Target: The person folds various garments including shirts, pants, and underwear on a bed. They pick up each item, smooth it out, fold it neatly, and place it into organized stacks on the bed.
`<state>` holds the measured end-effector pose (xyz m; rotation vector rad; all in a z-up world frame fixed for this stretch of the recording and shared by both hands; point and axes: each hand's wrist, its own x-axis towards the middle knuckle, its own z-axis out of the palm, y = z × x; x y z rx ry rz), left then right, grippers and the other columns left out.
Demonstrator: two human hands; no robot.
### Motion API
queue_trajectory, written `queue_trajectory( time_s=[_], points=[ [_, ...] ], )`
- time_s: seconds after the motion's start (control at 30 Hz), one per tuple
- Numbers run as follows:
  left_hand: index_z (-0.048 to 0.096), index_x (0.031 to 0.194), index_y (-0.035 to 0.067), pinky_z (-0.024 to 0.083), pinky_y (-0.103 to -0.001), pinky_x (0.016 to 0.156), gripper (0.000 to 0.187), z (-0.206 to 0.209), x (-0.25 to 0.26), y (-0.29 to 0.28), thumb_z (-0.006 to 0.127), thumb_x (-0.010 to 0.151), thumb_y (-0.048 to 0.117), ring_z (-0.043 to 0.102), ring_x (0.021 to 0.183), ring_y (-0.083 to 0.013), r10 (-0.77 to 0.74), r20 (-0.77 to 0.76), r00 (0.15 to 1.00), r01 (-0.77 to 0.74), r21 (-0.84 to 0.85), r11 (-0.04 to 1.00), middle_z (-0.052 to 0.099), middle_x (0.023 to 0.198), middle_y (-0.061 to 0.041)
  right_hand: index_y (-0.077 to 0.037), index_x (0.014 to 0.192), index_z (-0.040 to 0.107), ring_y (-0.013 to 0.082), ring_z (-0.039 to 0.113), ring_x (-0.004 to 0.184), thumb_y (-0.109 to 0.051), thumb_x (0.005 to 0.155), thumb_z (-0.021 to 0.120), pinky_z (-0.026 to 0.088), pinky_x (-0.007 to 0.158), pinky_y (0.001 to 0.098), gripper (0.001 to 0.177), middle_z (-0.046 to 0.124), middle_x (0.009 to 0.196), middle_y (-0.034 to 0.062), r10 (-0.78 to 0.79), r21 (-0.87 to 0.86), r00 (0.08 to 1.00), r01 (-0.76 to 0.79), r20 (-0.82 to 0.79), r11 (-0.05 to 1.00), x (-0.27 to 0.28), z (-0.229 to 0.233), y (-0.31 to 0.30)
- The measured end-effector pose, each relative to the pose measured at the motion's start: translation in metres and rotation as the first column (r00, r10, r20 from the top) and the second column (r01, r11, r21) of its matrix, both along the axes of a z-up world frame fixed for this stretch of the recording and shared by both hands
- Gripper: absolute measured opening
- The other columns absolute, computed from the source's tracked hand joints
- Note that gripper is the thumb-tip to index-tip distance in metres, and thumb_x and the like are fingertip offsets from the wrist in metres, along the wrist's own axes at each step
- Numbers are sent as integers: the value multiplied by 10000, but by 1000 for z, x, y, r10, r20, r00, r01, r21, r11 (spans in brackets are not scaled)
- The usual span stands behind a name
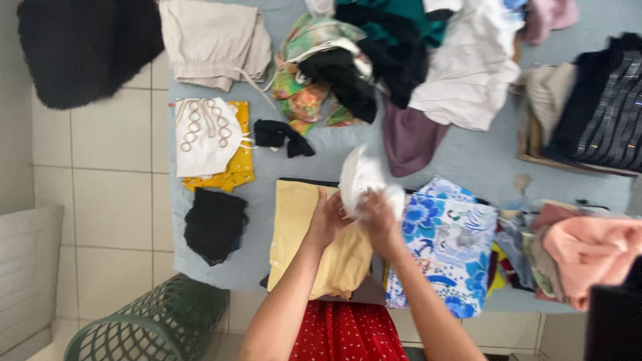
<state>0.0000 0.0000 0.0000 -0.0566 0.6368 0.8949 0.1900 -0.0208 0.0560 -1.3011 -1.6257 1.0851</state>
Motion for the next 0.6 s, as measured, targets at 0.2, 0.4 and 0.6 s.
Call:
queue_trajectory(
  time_s=[0.2, 0.4, 0.6],
  points=[
    [574, 1396, 51, 504, -401, 1035, 591, 44, 47, -5, 564, 954, 444, 647, 1210, -249, -183, -265, 947, 166, -87, 982, 694, 1304, -91, -45, 1109, 618, 219, 663, 869, -50, 790, 776, 540, 759, 354, 356, 683, 991, 127, -55, -437, 995, 87, 84, 895, 22, 146, -57],
    [562, 1371, -63, 458, -418, 1063, 543, 63, 43, -42, 698, 981, 291, 631, 1204, -261, -43, -250, 967, 78, 130, 988, 667, 1304, -149, -33, 1052, 699, 177, 718, 788, -221, 859, 788, 572, 679, 340, 284, 742, 894, 118, -59, -629, 996, 91, 71, 772, 56, 188, -88],
    [536, 1391, 83, 466, -433, 1037, 584, 129, 23, -66, 640, 904, 388, 588, 1253, -213, 159, -296, 942, -128, 123, 984, 622, 1377, -57, -41, 1087, 750, 221, 702, 882, -206, 866, 750, 598, 731, 413, 275, 703, 966, 95, -127, -260, 986, 151, 109, 954, 75, 193, -117]
  ],
)
